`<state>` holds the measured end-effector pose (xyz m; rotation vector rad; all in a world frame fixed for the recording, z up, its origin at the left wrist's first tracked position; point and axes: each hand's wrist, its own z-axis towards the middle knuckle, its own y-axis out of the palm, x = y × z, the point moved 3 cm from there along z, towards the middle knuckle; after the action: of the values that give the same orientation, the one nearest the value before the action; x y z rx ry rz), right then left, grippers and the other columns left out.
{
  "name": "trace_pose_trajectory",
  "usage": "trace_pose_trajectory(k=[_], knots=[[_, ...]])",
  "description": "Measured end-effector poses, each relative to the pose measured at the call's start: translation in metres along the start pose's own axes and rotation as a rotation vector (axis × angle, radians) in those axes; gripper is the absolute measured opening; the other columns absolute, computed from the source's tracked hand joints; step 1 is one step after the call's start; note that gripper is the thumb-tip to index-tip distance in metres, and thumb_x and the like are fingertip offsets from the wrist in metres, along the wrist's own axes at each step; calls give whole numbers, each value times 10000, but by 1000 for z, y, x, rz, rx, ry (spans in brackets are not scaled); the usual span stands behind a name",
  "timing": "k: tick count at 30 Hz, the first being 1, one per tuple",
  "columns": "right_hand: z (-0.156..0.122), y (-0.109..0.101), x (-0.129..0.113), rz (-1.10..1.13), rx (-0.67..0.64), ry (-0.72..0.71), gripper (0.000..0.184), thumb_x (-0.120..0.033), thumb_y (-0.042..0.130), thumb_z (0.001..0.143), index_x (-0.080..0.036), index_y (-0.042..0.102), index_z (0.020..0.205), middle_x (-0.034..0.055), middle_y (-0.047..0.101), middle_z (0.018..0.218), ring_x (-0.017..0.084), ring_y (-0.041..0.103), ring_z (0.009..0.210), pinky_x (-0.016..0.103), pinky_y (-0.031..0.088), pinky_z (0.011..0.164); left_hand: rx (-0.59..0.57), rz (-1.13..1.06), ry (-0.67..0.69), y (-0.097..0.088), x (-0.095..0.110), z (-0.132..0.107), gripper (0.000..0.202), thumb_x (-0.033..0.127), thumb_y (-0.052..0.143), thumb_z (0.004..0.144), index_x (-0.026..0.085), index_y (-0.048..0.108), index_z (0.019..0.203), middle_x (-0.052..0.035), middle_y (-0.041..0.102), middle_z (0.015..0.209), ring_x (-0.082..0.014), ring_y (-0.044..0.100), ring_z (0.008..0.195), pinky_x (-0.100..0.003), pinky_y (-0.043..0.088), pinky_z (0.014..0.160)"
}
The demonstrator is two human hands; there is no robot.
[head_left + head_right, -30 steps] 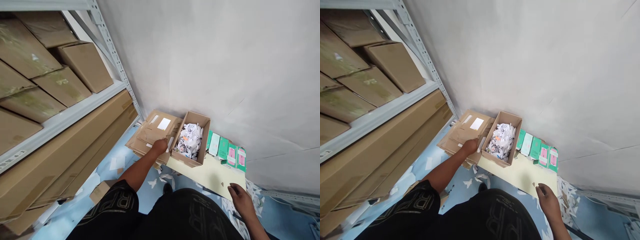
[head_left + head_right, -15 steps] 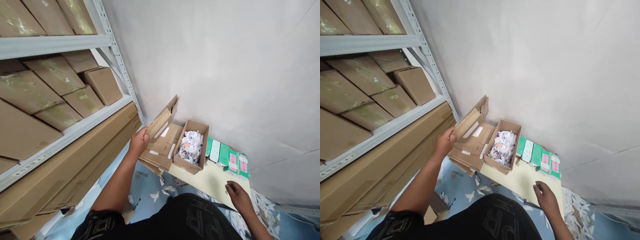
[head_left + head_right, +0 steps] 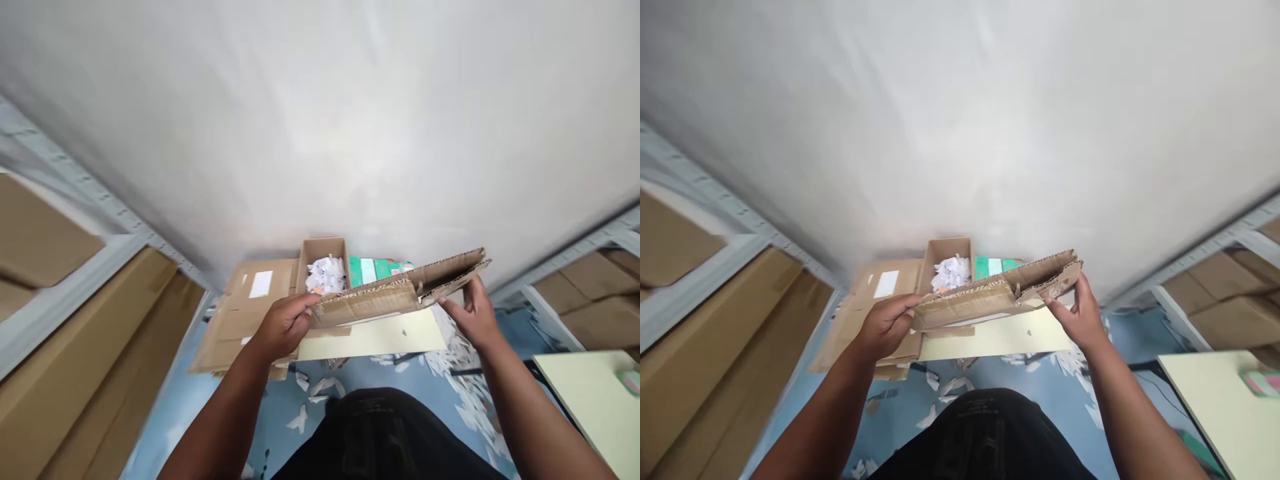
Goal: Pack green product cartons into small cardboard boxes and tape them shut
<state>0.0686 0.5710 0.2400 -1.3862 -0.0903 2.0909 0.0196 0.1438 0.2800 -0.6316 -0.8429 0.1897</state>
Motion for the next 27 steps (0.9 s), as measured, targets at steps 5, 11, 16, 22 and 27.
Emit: trace_pose_trajectory(k=[5, 11, 16, 22, 27], knots=[[-37, -66, 21, 272, 184, 222, 372, -442, 848, 749, -230, 696, 1014, 56, 758, 976, 251, 693, 920, 387, 565, 857, 40, -479, -157, 67, 10, 22, 441, 416, 694, 871, 209, 680, 1259, -97, 767, 1096, -254, 721, 1032, -362, 565, 925], [-112, -137, 64, 320, 437, 349, 406, -520, 806, 751, -238, 686, 1017, 50, 769, 983, 255, 690, 908, 389, 561, 841, -152, -674, -428, 200, 50, 26, 477, 481, 822, 739, 188, 689, 1091, -103, 764, 1022, -268, 716, 997, -398, 561, 933], [-178, -228, 104, 273, 416, 402, 431, -504, 783, 776, -243, 679, 1103, 66, 754, 1065, 289, 683, 1007, 431, 555, 909, -127, -627, -525, 313, 120, 20, 299, 422, 724, 767, 185, 681, 944, -58, 765, 910, -257, 708, 908, -397, 555, 875], [-244, -342, 125, 229, 585, 419, 606, -417, 772, 800, -262, 537, 1336, 86, 685, 1280, 289, 646, 1161, 442, 525, 1011, -253, -714, -513, 429, 205, 23, 328, 355, 684, 778, 184, 680, 1058, -50, 769, 1001, -248, 706, 971, -377, 534, 911], [-271, -399, 126, 211, 701, 393, 554, -475, 685, 875, -251, 514, 1352, 97, 658, 1343, 295, 619, 1225, 449, 500, 1050, -368, -769, -443, 497, 250, 45, 376, 344, 727, 765, 189, 645, 1098, -55, 765, 1031, -258, 700, 1025, -376, 531, 921]])
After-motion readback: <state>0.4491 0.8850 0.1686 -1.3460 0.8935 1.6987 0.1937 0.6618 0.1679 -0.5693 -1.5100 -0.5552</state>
